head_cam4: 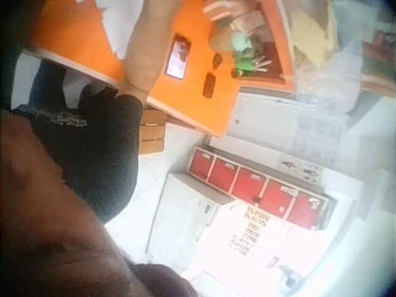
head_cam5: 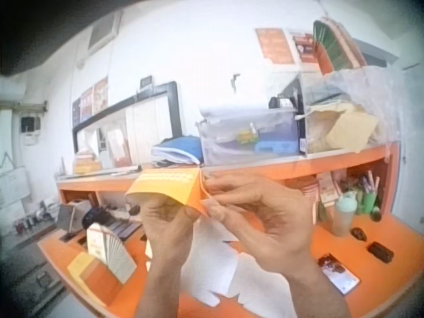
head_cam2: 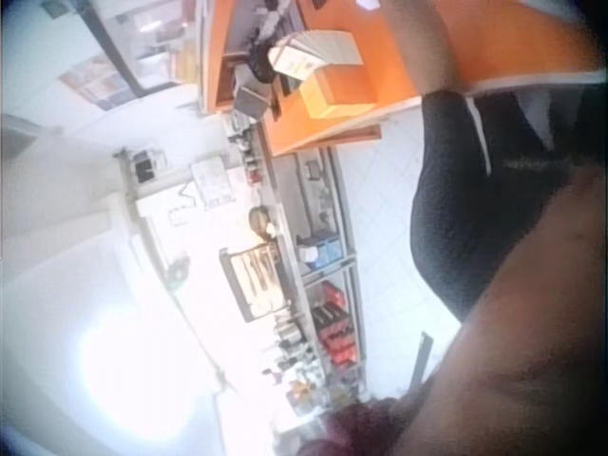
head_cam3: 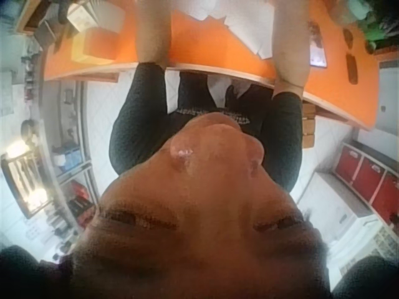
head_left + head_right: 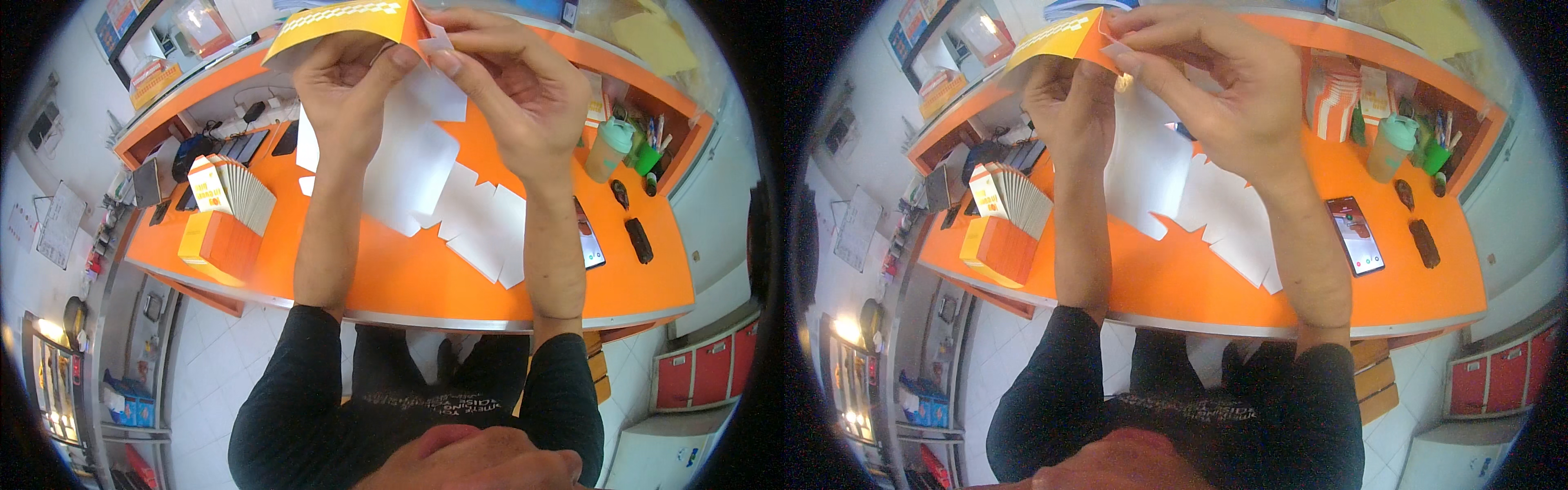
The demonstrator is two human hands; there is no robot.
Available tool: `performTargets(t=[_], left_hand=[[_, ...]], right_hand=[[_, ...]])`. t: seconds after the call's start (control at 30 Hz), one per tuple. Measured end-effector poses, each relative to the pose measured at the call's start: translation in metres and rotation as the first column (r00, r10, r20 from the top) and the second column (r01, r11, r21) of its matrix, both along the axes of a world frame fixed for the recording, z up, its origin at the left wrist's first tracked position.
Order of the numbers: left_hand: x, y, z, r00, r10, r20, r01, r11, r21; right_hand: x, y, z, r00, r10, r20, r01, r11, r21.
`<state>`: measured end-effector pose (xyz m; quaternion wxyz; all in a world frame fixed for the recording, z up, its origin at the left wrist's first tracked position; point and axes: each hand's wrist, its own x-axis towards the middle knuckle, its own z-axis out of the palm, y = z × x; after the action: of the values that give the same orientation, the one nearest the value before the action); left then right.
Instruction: The person assembles small paper boxes by folding flat sheets and tucking flaps into slots. They repeatedly pick up sheets, fold them into box shapes, and place the finished boxes into a plastic bag on the counter.
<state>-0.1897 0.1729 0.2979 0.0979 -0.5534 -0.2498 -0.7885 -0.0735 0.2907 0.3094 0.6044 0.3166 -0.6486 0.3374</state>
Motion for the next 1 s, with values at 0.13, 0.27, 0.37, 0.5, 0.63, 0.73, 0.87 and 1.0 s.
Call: performTargets(t=[0.13, 0.27, 0.37, 0.5, 0.63, 0.73, 0.87, 1.0], left_hand=[[-0.001, -0.003, -0.001, 0.99, -0.139, -0.029, 0.139, 0.99, -0.027], [-0.008, -0.007, -0.002, 0.998, -0.06, -0.014, 0.058, 0.988, -0.145], [0.014, -0.001, 0.003, 0.964, 0.058, -0.26, -0.077, 0.995, -0.064], [0.01, -0.019, 0.001, 0.908, 0.07, -0.413, -0.215, 0.925, -0.314], [0.009, -0.017, 0.0, 0.983, -0.068, -0.172, -0.004, 0.921, -0.388], [-0.005, -0.013, -0.003, 0.969, -0.108, -0.222, 0.013, 0.921, -0.389], [-0.005, -0.01, -0.003, 0.956, 0.079, -0.282, -0.217, 0.836, -0.504], [0.002, -0.008, -0.003, 0.985, -0.088, -0.146, -0.009, 0.827, -0.563]], right_hand=[[0.003, -0.005, 0.001, 0.987, -0.148, -0.066, 0.155, 0.983, 0.102], [0.007, -0.011, 0.004, 0.942, -0.318, -0.106, 0.333, 0.922, 0.195], [0.017, 0.001, 0.008, 0.9, -0.428, -0.084, 0.435, 0.866, 0.245], [0.026, 0.003, 0.01, 0.905, -0.422, -0.049, 0.424, 0.903, 0.072], [0.007, 0.006, 0.006, 0.995, -0.102, 0.006, 0.099, 0.974, 0.202], [0.006, 0.004, 0.005, 0.996, -0.065, 0.06, 0.049, 0.971, 0.235], [0.001, 0.001, 0.004, 0.998, -0.061, 0.03, 0.057, 0.991, 0.123], [0.005, -0.012, 0.003, 0.998, -0.052, 0.02, 0.054, 0.993, -0.101]])
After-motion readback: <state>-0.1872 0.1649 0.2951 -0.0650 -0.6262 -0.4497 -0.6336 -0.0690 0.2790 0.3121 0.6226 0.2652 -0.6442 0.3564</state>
